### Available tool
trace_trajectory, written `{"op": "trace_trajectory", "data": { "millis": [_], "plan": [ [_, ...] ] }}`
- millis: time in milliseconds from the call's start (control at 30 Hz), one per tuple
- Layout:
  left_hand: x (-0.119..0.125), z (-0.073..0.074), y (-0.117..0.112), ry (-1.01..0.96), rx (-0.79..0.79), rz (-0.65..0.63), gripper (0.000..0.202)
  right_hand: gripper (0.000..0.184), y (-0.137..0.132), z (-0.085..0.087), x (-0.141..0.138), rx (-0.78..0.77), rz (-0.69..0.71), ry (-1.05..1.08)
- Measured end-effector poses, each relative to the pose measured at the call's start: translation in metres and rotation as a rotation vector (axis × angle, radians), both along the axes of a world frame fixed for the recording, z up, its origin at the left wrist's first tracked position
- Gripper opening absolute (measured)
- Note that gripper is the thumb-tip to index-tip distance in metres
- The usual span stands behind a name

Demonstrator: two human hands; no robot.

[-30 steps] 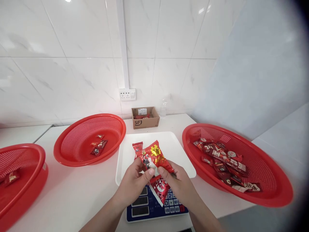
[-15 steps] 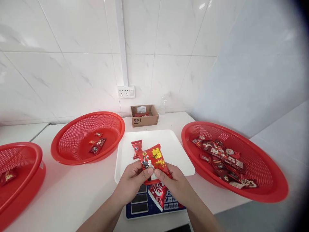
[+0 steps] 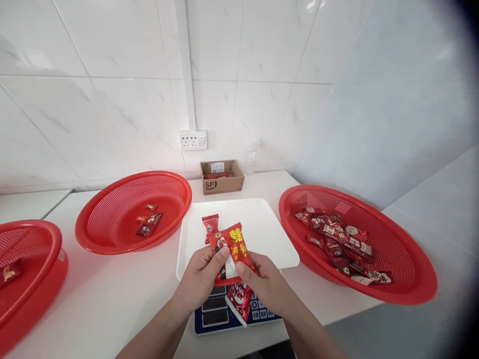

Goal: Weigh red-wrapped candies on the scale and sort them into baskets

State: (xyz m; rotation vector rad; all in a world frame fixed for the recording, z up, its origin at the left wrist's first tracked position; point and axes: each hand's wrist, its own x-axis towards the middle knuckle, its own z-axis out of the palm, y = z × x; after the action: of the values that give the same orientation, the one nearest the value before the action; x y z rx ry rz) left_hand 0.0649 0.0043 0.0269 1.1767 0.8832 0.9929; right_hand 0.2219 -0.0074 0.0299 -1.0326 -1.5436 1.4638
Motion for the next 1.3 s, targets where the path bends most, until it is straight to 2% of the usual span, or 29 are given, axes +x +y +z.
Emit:
{"op": "trace_trajectory", "data": {
  "millis": [200, 533, 700, 833, 967, 1067, 1167, 1300],
  "plan": [
    [-0.001, 0.001, -0.001, 0.016, 0.025, -0.035, 0.036, 0.039, 0.001, 0.000, -0.003, -0.023, -0.036, 0.074],
    [0.001, 0.000, -0.001, 0.086, 0.134, -0.095, 0.042, 0.038, 0.001, 0.002, 0.002, 0.057, -0.134, -0.058],
    [0.000, -0.002, -0.002, 0.064, 0.075, -0.068, 0.041, 0.039, -0.001, 0.005, -0.001, 0.074, -0.090, -0.077],
    [0.001, -0.003, -0.001, -0.054, -0.010, -0.003, 0.033, 0.037, -0.001, 0.004, -0.003, 0.076, -0.019, -0.053],
    [0.000, -0.001, -0.001, -0.084, -0.005, -0.021, 0.032, 0.037, -0.003, 0.001, -0.004, 0.075, 0.017, -0.049],
    [0.000, 0.001, -0.002, 0.013, 0.048, -0.046, 0.034, 0.038, -0.004, 0.001, -0.003, 0.091, -0.016, -0.111],
    [-0.002, 0.001, -0.002, 0.182, 0.171, -0.044, 0.037, 0.038, -0.001, 0.005, 0.001, 0.115, -0.059, -0.182],
    [-0.009, -0.002, 0.002, 0.499, 0.288, 0.102, 0.039, 0.042, 0.015, 0.014, 0.015, 0.120, -0.189, -0.333]
  ]
}}
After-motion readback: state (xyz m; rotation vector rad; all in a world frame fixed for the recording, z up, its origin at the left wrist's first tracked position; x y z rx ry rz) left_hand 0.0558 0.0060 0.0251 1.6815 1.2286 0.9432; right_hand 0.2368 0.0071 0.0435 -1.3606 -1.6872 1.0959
